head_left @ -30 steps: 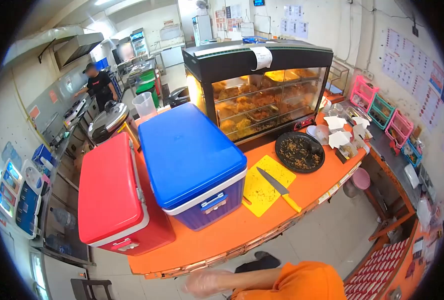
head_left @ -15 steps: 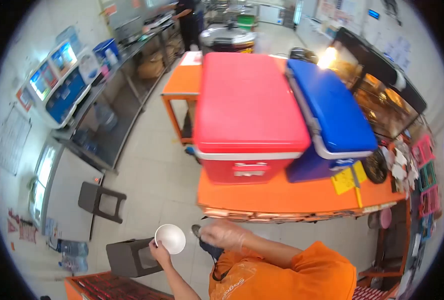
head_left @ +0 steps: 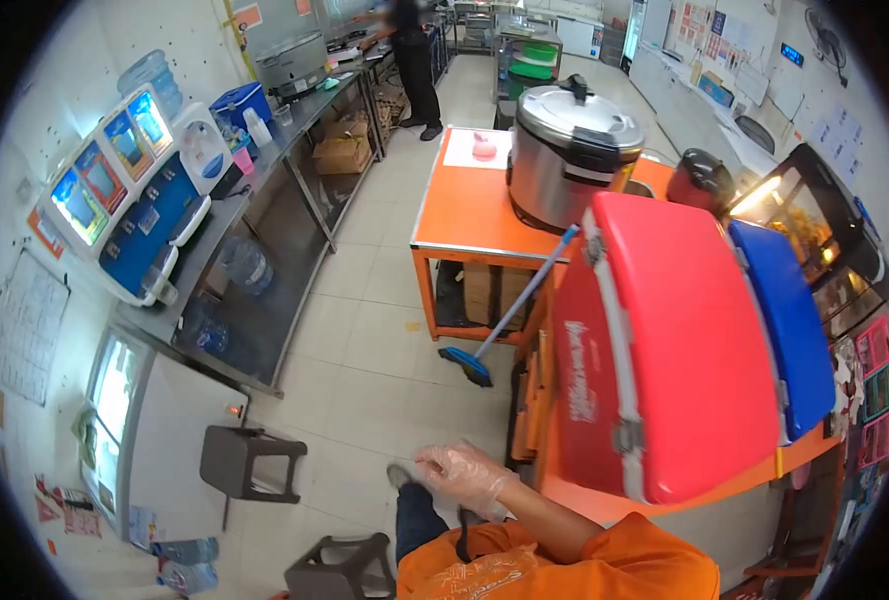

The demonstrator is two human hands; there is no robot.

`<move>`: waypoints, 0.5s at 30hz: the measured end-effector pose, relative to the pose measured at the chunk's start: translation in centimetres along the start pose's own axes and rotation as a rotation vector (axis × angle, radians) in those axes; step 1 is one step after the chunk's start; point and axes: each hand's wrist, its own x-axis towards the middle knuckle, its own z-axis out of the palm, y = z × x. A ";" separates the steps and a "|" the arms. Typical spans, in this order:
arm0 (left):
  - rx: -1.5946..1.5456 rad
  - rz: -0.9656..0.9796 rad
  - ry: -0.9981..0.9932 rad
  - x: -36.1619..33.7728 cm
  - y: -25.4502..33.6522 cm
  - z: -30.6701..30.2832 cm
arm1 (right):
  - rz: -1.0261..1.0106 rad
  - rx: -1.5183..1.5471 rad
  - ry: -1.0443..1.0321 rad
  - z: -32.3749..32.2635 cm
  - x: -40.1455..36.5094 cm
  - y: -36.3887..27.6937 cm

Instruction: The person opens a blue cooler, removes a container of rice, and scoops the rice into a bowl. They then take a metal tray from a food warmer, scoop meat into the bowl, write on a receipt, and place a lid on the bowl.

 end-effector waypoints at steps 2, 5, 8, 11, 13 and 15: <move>0.034 0.054 -0.002 4.3 6.3 -0.8 | -0.014 -0.078 -0.079 0.1 5.8 -0.2; 0.065 0.131 0.049 12.5 19.6 -3.7 | 0.077 -0.123 -0.200 0.5 18.6 0.0; 0.092 0.213 0.133 21.2 33.5 -6.4 | 0.057 -0.247 -0.199 -2.6 27.1 -3.3; 0.177 0.395 0.245 30.1 50.4 -8.3 | -0.059 -0.189 0.121 -5.5 35.1 -1.3; 0.171 0.615 0.198 36.3 64.1 -6.6 | -0.035 -0.224 0.341 -8.4 39.6 0.0; 0.074 0.718 0.054 40.6 77.3 -3.5 | 0.032 -0.255 0.432 -12.2 43.6 0.4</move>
